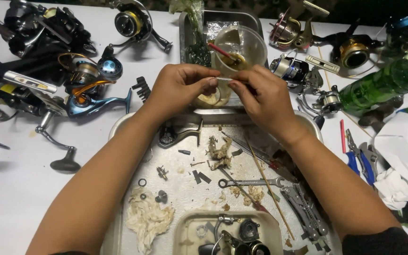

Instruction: Assembling and cleaning the internal components of a fishing reel body on a metal tray.

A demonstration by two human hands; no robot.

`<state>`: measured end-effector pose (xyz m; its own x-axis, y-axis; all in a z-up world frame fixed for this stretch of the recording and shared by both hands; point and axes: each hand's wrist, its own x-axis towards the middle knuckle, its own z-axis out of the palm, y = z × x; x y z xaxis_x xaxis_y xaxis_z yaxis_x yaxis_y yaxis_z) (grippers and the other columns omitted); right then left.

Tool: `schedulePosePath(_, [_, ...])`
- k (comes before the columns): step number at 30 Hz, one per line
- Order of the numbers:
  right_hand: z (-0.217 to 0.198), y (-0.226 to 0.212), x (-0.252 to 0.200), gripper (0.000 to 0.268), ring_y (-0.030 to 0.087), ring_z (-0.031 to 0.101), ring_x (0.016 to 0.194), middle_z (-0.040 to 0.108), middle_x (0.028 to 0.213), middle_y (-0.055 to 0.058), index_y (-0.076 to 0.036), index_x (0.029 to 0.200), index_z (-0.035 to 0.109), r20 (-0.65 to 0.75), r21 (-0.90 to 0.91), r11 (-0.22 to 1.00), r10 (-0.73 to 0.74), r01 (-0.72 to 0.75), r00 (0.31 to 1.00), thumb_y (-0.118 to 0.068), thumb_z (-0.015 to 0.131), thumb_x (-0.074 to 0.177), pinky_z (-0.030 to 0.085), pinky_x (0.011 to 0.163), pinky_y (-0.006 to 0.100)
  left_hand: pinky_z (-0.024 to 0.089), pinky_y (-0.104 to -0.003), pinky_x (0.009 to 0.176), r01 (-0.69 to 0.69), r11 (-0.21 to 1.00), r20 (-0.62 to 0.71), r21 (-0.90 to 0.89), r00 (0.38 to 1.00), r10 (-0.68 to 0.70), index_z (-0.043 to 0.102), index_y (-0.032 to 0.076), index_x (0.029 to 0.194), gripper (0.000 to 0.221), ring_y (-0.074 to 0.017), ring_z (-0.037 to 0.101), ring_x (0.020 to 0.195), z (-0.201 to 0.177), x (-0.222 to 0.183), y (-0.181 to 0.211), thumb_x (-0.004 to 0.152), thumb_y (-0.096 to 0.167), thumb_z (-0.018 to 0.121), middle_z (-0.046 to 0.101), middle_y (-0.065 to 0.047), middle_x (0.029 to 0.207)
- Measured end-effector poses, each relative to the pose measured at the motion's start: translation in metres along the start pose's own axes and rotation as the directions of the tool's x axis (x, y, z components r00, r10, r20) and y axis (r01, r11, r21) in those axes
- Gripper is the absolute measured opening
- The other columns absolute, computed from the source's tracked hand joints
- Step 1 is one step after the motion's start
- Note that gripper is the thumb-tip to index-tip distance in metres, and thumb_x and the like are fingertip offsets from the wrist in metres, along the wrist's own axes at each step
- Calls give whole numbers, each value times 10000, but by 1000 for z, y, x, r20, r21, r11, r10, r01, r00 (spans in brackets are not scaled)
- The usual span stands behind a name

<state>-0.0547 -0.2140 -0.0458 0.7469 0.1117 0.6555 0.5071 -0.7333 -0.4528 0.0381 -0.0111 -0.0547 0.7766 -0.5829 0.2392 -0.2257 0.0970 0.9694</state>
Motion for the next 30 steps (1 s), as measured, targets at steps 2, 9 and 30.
schedulePosePath(2, [2,-2,-2,151,339,657,695,618,720,119,-56,955,732,3,21,999,43,-43,999,-141,670,1064,517,653,382,639,-257,714,-20,1000,-6,7,1000,20,772,47,1101,225,-135,754,778,2,0,1,883,90,810,790,-142,870])
schedulePosePath(9, [1,-4,-3,108,351,673,763,641,793,136,-33,1009,710,29,-18,999,39,-38,999,-135,698,1044,527,695,400,664,-295,729,36,999,42,-36,998,-35,749,-10,1102,208,-208,776,792,5,-1,-4,922,94,757,780,-193,893])
schedulePosePath(30, [-1,-19,-2,96,293,632,695,564,734,84,-54,1000,697,87,-168,983,-66,80,994,-122,661,1057,523,650,375,627,-263,724,14,998,77,60,997,-19,762,7,1058,175,-130,742,743,6,-7,17,898,75,780,775,-117,816])
